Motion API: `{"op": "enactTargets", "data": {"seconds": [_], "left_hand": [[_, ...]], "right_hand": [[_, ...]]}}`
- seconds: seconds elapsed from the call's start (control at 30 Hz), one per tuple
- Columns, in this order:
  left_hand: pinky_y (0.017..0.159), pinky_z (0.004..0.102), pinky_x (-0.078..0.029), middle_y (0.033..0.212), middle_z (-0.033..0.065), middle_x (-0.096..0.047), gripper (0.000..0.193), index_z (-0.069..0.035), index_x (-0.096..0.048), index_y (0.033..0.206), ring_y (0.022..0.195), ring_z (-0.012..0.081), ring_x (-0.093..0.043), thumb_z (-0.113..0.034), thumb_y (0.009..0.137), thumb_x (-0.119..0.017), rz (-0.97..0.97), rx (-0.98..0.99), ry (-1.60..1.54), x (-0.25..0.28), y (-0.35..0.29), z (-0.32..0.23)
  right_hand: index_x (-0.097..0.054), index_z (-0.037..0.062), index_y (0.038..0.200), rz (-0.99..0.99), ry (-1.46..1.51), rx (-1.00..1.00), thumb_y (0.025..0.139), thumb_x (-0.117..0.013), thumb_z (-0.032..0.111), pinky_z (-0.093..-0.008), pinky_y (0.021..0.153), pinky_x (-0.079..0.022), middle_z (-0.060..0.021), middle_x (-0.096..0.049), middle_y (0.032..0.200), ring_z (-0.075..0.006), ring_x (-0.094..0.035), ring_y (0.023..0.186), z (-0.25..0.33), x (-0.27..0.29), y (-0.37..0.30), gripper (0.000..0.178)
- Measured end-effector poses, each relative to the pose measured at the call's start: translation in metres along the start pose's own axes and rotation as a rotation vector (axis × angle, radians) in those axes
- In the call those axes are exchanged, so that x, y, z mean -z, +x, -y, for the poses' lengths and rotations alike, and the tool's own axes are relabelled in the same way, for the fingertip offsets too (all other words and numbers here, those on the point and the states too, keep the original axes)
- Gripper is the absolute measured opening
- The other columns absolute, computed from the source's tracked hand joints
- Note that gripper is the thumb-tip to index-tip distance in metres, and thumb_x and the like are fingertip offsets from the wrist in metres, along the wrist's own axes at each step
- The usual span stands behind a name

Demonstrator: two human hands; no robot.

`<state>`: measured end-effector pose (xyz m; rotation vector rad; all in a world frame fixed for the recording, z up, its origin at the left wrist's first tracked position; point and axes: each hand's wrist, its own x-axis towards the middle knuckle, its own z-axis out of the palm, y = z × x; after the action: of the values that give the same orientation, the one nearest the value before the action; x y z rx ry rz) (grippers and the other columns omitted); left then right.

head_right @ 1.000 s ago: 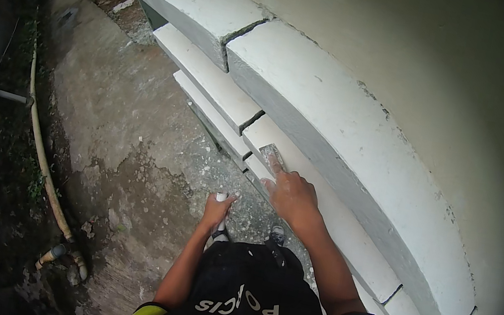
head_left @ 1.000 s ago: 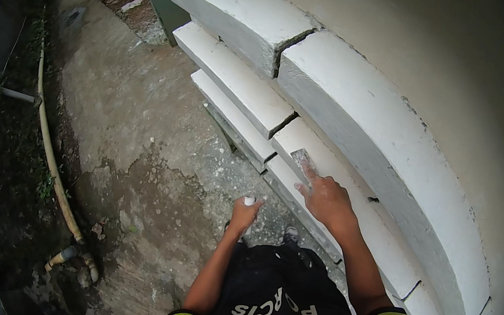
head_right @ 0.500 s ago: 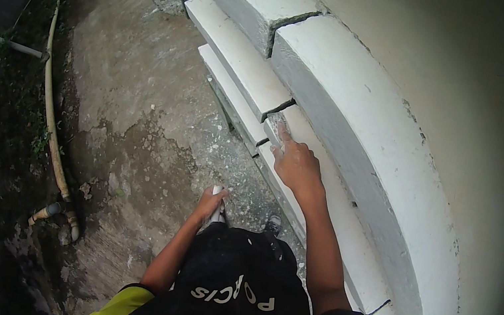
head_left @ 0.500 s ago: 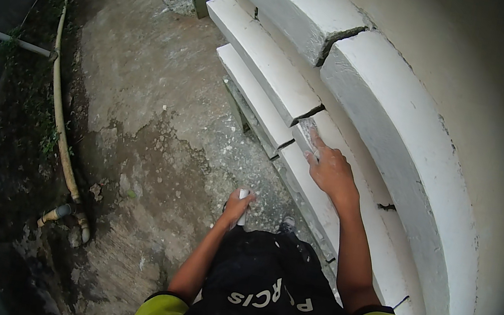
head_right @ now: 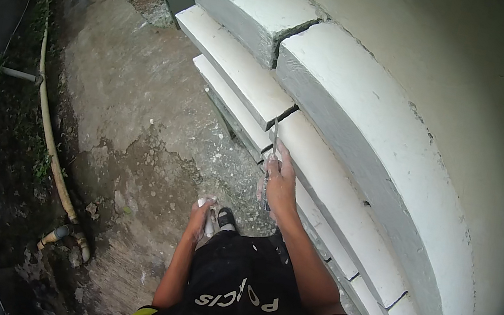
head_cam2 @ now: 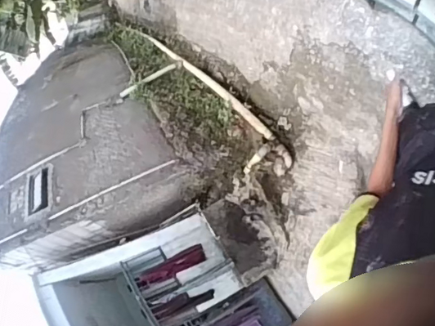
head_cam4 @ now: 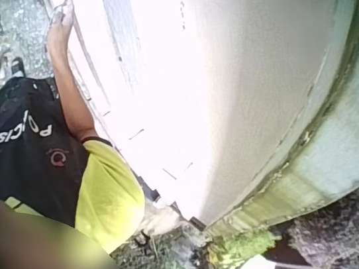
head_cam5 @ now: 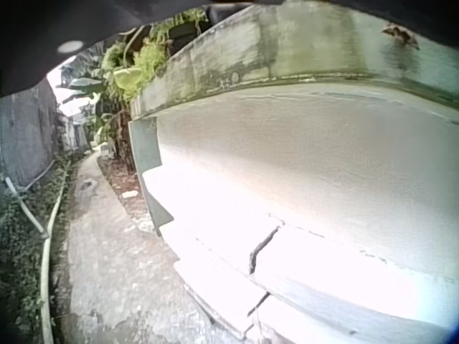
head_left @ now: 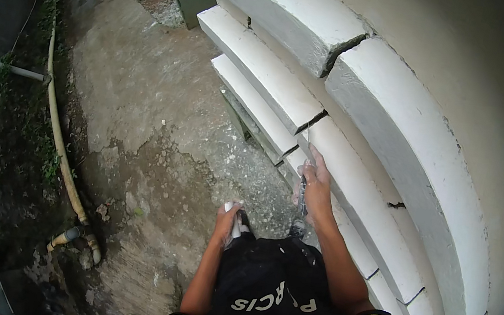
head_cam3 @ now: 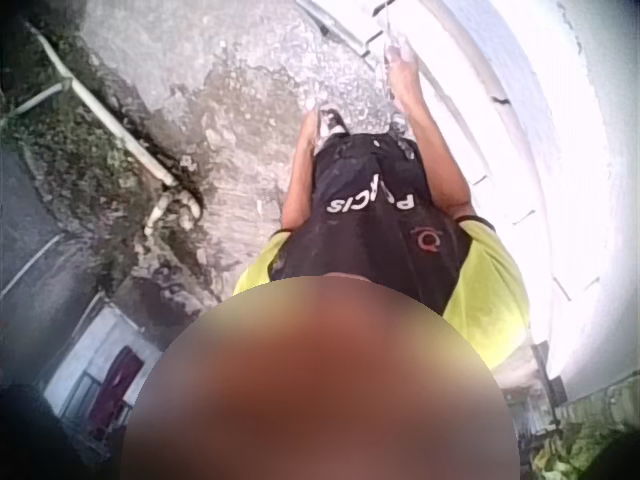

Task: Repairing and smoothing the grooves of an exterior wall using a putty knife.

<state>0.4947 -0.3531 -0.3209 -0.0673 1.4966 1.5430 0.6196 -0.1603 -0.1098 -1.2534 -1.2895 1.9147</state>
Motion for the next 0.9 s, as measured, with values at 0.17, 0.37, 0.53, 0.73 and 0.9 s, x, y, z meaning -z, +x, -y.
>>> {"op": "enactTargets", "data": {"seconds": [0.17, 0.37, 0.53, 0.73, 0.9], "left_hand": [[0.048, 0.0239, -0.043, 0.082, 0.0032, -0.064, 0.020, -0.007, -0.063, 0.107, 0.057, 0.0098, -0.055, -0.017, 0.091, -0.064, 0.043, 0.048, 0.014, 0.009, 0.002, -0.024], [0.047, 0.0253, -0.044, 0.087, 0.0052, -0.064, 0.024, -0.005, -0.060, 0.109, 0.054, 0.0111, -0.054, -0.020, 0.090, -0.064, 0.138, 0.045, 0.100, 0.025, 0.023, -0.049], [0.048, 0.0262, -0.044, 0.090, 0.0062, -0.064, 0.026, -0.005, -0.059, 0.110, 0.056, 0.0121, -0.054, -0.021, 0.091, -0.064, 0.213, 0.078, 0.154, 0.036, 0.044, -0.065], [0.050, 0.0265, -0.045, 0.090, 0.0058, -0.063, 0.028, -0.004, -0.058, 0.113, 0.057, 0.0128, -0.054, -0.021, 0.090, -0.064, 0.272, 0.072, 0.215, 0.042, 0.056, -0.077], [0.050, 0.0272, -0.045, 0.090, 0.0047, -0.061, 0.027, -0.005, -0.058, 0.111, 0.056, 0.0124, -0.053, -0.020, 0.090, -0.064, 0.318, 0.113, 0.245, 0.035, 0.062, -0.076]], "right_hand": [[-0.035, 0.0130, 0.150, -0.113, 0.008, 0.039, 0.105, -0.040, 0.017, -0.0286, 0.041, -0.040, -0.0035, -0.048, 0.089, -0.0119, -0.047, 0.050, -0.001, -0.023, 0.016, 0.046], [-0.041, 0.0084, 0.144, -0.265, 0.144, 0.082, 0.104, -0.045, 0.022, -0.0317, 0.038, -0.040, -0.0062, -0.047, 0.088, -0.0147, -0.048, 0.046, -0.011, -0.045, 0.022, 0.043], [-0.039, 0.0069, 0.144, -0.316, 0.260, 0.054, 0.104, -0.047, 0.022, -0.0314, 0.036, -0.039, -0.0051, -0.048, 0.080, -0.0143, -0.047, 0.045, 0.000, -0.067, 0.027, 0.044], [-0.040, 0.0069, 0.142, -0.340, 0.264, 0.123, 0.105, -0.046, 0.022, -0.0307, 0.037, -0.039, -0.0055, -0.052, 0.087, -0.0143, -0.047, 0.046, -0.034, -0.082, 0.023, 0.040], [-0.039, 0.0095, 0.144, -0.462, 0.257, 0.165, 0.105, -0.047, 0.022, -0.0305, 0.039, -0.039, -0.0056, -0.051, 0.079, -0.0112, -0.045, 0.046, -0.039, -0.100, 0.038, 0.042]]}}
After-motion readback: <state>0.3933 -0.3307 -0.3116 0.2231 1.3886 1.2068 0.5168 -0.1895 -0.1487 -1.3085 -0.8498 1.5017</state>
